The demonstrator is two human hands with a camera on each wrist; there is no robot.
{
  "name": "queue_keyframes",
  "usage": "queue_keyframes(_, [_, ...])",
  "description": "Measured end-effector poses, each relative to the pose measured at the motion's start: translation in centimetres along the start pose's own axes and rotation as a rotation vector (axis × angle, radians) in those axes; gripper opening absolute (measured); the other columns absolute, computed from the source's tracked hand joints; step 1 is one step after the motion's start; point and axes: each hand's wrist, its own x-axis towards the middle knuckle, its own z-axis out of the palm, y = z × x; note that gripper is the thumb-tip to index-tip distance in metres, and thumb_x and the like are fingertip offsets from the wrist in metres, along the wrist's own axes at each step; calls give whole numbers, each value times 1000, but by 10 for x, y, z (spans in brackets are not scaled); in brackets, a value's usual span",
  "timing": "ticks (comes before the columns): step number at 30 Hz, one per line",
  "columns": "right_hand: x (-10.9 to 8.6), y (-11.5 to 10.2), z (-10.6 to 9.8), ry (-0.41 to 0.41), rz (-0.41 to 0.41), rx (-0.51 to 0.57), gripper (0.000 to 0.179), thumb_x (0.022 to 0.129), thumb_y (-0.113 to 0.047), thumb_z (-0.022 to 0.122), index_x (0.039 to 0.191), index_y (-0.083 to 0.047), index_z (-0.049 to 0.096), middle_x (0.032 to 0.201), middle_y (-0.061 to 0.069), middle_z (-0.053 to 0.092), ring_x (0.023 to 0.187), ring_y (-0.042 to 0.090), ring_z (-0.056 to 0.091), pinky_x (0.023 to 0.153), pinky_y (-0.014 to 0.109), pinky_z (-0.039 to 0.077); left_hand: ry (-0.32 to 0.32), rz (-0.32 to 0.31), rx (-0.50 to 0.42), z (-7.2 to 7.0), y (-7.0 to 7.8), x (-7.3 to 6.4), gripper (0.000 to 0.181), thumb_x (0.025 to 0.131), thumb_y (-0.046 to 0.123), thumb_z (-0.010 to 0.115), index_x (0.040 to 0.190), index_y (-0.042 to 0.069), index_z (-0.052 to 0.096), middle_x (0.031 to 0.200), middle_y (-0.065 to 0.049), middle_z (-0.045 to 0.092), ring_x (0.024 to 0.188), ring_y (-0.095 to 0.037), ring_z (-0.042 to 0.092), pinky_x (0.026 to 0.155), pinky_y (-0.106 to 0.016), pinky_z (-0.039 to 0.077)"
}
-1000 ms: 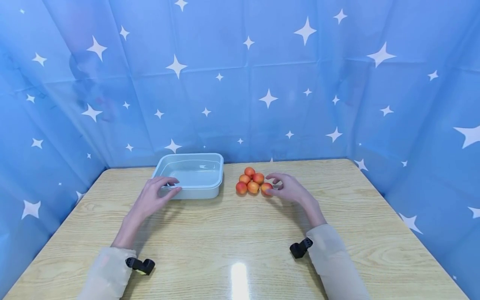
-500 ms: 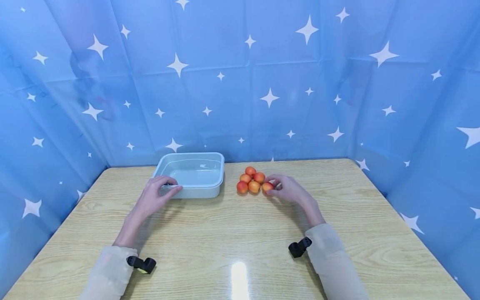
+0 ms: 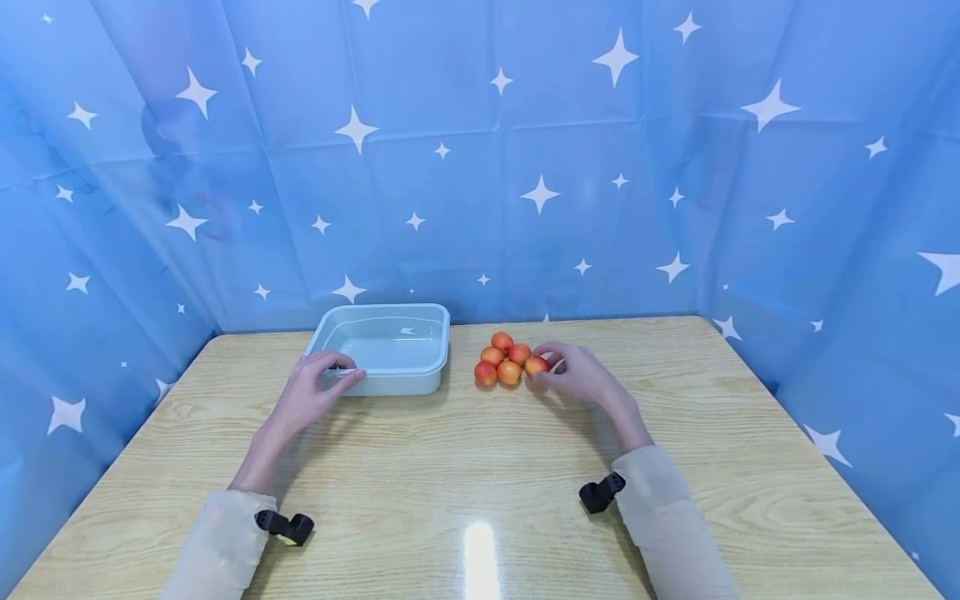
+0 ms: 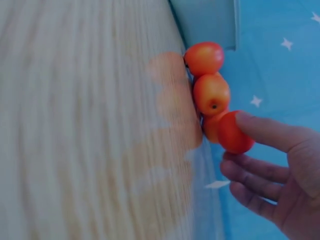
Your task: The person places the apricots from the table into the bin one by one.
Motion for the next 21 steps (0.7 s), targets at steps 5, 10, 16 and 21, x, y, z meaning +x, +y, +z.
queue_keyframes(5, [1,-5,-1,36,-37,5,41,93,-18,75,130,-5,63,110,12,69,92,23,67,78,38,55,4,-16,-12,0,0,-1,14,89,20,80,93,9,72,94,-5,72,97,-26,64,93,-45,42])
queue_keyframes(10, [3,-10,-1,69,-75,11,41,93,-18,75,130,-2,63,107,14,70,90,25,68,78,40,56,7,-24,-11,1,-1,-1,14,89,20,80,94,10,71,94,-4,72,98,-26,63,94,-46,41])
queue_keyframes(16, [7,-20,-1,105,-77,9,41,94,-20,75,130,-4,63,105,14,71,91,27,69,81,45,56,11,-28,-13,2,-3,0,14,89,20,80,93,10,71,94,-4,72,97,-25,63,95,-46,40])
queue_keyframes(21, [10,-30,-1,123,-98,13,41,93,-19,76,130,-6,64,106,13,71,91,26,70,82,44,56,15,-33,-10,3,-4,-1,14,89,21,80,93,10,71,94,-4,72,97,-25,63,95,-46,40])
